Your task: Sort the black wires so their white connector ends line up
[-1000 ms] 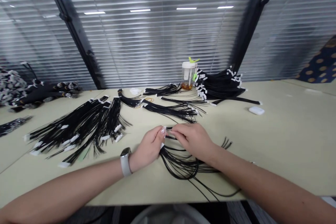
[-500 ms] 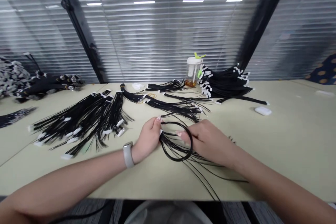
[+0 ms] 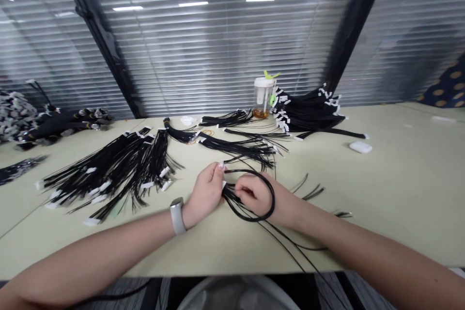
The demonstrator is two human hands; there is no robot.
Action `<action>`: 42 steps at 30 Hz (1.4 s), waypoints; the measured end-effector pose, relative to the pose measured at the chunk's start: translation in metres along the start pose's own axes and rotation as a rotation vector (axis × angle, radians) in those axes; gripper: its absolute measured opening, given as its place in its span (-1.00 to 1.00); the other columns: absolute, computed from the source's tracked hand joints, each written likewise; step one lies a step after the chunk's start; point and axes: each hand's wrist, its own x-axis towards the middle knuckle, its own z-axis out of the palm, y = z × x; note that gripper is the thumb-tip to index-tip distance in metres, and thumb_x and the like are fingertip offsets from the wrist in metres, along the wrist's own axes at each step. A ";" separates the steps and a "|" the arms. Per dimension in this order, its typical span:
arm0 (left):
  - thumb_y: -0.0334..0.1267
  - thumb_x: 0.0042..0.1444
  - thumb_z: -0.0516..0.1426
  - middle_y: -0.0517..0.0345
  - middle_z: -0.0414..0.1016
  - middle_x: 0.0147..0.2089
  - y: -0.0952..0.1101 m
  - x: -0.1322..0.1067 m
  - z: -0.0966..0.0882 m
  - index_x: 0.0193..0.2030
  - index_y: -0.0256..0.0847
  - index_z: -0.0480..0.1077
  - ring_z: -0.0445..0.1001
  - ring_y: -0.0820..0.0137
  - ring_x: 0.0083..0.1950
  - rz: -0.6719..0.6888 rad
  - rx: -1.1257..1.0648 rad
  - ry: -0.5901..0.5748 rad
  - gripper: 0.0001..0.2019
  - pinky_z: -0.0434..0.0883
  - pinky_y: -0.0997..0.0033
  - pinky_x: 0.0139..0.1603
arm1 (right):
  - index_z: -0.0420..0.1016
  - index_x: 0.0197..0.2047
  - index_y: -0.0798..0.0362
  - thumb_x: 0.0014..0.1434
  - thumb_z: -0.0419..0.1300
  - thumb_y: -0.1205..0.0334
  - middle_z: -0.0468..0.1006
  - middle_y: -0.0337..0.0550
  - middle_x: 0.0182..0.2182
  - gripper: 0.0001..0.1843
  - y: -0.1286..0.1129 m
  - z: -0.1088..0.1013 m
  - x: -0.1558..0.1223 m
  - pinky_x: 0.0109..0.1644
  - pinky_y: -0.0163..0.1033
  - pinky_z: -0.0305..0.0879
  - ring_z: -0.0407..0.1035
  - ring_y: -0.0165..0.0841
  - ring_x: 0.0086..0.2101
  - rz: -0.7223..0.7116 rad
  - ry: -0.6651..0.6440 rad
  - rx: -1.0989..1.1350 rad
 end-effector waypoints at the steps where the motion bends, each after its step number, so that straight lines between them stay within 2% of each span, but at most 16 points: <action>1: 0.00 0.14 -0.11 0.35 0.07 -0.67 0.000 0.001 0.000 -0.48 -0.22 0.16 0.12 0.55 -0.68 -0.013 0.006 -0.002 -0.66 0.11 0.55 -0.66 | 0.36 -0.54 0.07 -0.03 0.02 0.43 0.36 -0.31 -0.63 -0.84 -0.001 -0.004 -0.001 -0.50 -0.39 0.01 0.15 -0.51 -0.59 0.021 -0.011 -0.042; 4: 0.02 0.13 -0.10 0.34 0.09 -0.68 -0.001 0.004 0.000 -0.52 -0.21 0.14 0.12 0.54 -0.67 -0.039 -0.002 0.009 -0.63 0.11 0.54 -0.65 | 0.36 -0.58 0.05 -0.04 0.07 0.34 0.38 -0.25 -0.64 -0.86 0.001 -0.026 -0.005 -0.53 -0.35 -0.04 0.18 -0.46 -0.60 0.133 -0.007 -0.293; 7: 0.04 0.12 -0.09 0.34 0.11 -0.67 -0.003 0.006 0.001 -0.49 -0.21 0.16 0.11 0.54 -0.69 -0.082 -0.035 0.006 -0.64 0.09 0.53 -0.67 | 0.43 -0.55 0.02 0.02 0.06 0.26 0.41 -0.19 -0.66 -0.81 0.012 -0.054 -0.007 -0.54 -0.31 -0.03 0.26 -0.36 -0.58 0.301 0.108 -0.477; 8: 0.04 0.12 -0.09 0.34 0.11 -0.67 -0.004 0.006 0.001 -0.48 -0.21 0.18 0.11 0.53 -0.69 -0.092 -0.038 -0.004 -0.64 0.08 0.53 -0.68 | 0.46 -0.48 0.01 0.05 0.05 0.25 0.45 -0.19 -0.64 -0.81 0.016 -0.062 -0.007 -0.53 -0.30 0.03 0.30 -0.34 -0.57 0.334 0.193 -0.463; 10: 0.02 0.12 -0.09 0.33 0.11 -0.66 -0.005 0.007 0.002 -0.48 -0.22 0.18 0.12 0.53 -0.67 -0.066 -0.024 -0.010 -0.65 0.09 0.52 -0.65 | 0.49 -0.29 0.03 0.08 0.05 0.23 0.55 -0.15 -0.43 -0.79 0.025 -0.073 -0.006 -0.42 -0.28 0.21 0.40 -0.31 -0.44 0.315 0.420 -0.333; 12: -0.01 0.12 -0.07 0.30 0.13 -0.63 -0.005 0.006 0.003 -0.52 -0.23 0.17 0.15 0.52 -0.60 -0.001 0.006 0.008 -0.65 0.14 0.51 -0.58 | 0.44 -0.08 0.06 0.09 0.07 0.23 0.54 -0.11 -0.21 -0.68 0.031 -0.074 -0.005 -0.27 -0.26 0.31 0.43 -0.28 -0.27 0.275 0.537 -0.155; 13: -0.02 0.12 -0.06 0.29 0.15 -0.62 -0.005 0.006 0.003 -0.54 -0.24 0.17 0.16 0.51 -0.57 0.026 0.016 0.016 -0.65 0.16 0.51 -0.55 | 0.40 -0.02 0.08 0.09 0.08 0.22 0.52 -0.09 -0.15 -0.63 0.032 -0.071 -0.004 -0.21 -0.24 0.33 0.42 -0.27 -0.21 0.261 0.522 -0.075; 16: -0.01 0.12 -0.06 0.26 0.20 -0.58 -0.006 0.005 0.003 -0.51 -0.25 0.21 0.18 0.50 -0.53 0.040 -0.008 0.010 -0.65 0.19 0.51 -0.52 | 0.38 0.00 0.07 0.08 0.09 0.19 0.50 -0.09 -0.12 -0.61 0.032 -0.058 -0.001 -0.17 -0.24 0.34 0.42 -0.30 -0.20 0.209 0.293 0.061; 18: 0.02 0.11 -0.06 0.27 0.20 -0.60 -0.007 0.006 0.002 -0.48 -0.25 0.22 0.18 0.51 -0.57 -0.003 -0.066 -0.004 -0.64 0.19 0.52 -0.58 | 0.44 -0.11 0.04 0.08 0.08 0.19 0.54 -0.14 -0.21 -0.70 0.031 -0.054 0.000 -0.27 -0.28 0.34 0.43 -0.34 -0.29 0.183 0.190 0.036; 20: 0.06 0.09 -0.06 0.31 0.14 -0.64 -0.009 0.007 0.002 -0.49 -0.23 0.19 0.15 0.53 -0.64 -0.066 -0.136 0.002 -0.62 0.15 0.53 -0.67 | 0.48 -0.31 0.02 0.07 0.06 0.22 0.54 -0.21 -0.39 -0.81 0.033 -0.059 -0.001 -0.38 -0.32 0.27 0.39 -0.39 -0.42 0.191 0.175 -0.069; 23: 0.09 0.07 -0.04 0.35 0.09 -0.67 -0.011 0.010 0.003 -0.49 -0.21 0.18 0.12 0.54 -0.70 -0.129 -0.221 0.044 -0.62 0.13 0.54 -0.76 | 0.42 -0.58 0.03 0.02 0.04 0.30 0.45 -0.27 -0.62 -0.79 0.037 -0.071 -0.005 -0.52 -0.35 0.12 0.28 -0.44 -0.58 0.218 0.085 -0.203; 27: 0.07 0.07 -0.02 0.34 0.10 -0.67 -0.012 0.012 0.004 -0.49 -0.23 0.20 0.13 0.55 -0.71 -0.129 -0.270 0.081 -0.63 0.16 0.55 -0.79 | 0.44 -0.57 0.01 -0.02 0.10 0.25 0.42 -0.27 -0.65 -0.84 0.039 -0.069 -0.008 -0.58 -0.36 0.01 0.24 -0.45 -0.62 0.197 -0.232 -0.213; 31: 0.06 0.07 -0.02 0.34 0.11 -0.66 -0.011 0.012 0.003 -0.49 -0.24 0.20 0.13 0.55 -0.71 -0.127 -0.277 0.069 -0.63 0.17 0.56 -0.79 | 0.43 -0.42 0.00 -0.02 0.15 0.18 0.48 -0.16 -0.50 -0.90 0.033 -0.049 -0.006 -0.52 -0.34 0.00 0.32 -0.34 -0.48 0.241 -0.161 -0.383; 34: 0.05 0.06 -0.01 0.33 0.11 -0.66 -0.011 0.012 0.003 -0.50 -0.24 0.20 0.15 0.55 -0.70 -0.132 -0.272 0.077 -0.63 0.18 0.55 -0.79 | 0.42 -0.36 0.02 0.04 0.08 0.28 0.47 -0.10 -0.46 -0.89 0.029 -0.043 -0.004 -0.50 -0.32 -0.03 0.33 -0.30 -0.46 0.284 -0.110 -0.443; 38: 0.05 0.07 -0.01 0.33 0.11 -0.65 -0.011 0.012 0.003 -0.49 -0.25 0.22 0.15 0.55 -0.70 -0.137 -0.266 0.086 -0.64 0.19 0.55 -0.80 | 0.42 -0.43 0.04 0.09 0.00 0.32 0.44 -0.08 -0.52 -0.82 0.029 -0.050 -0.002 -0.52 -0.30 -0.08 0.31 -0.29 -0.51 0.360 -0.049 -0.521; 42: 0.05 0.07 -0.01 0.34 0.10 -0.66 -0.012 0.013 0.003 -0.49 -0.24 0.21 0.14 0.55 -0.71 -0.133 -0.254 0.082 -0.64 0.17 0.55 -0.81 | 0.44 -0.31 0.01 0.16 -0.06 0.21 0.44 -0.10 -0.56 -0.75 0.030 -0.064 -0.001 -0.52 -0.29 -0.07 0.28 -0.27 -0.50 0.460 0.150 -0.590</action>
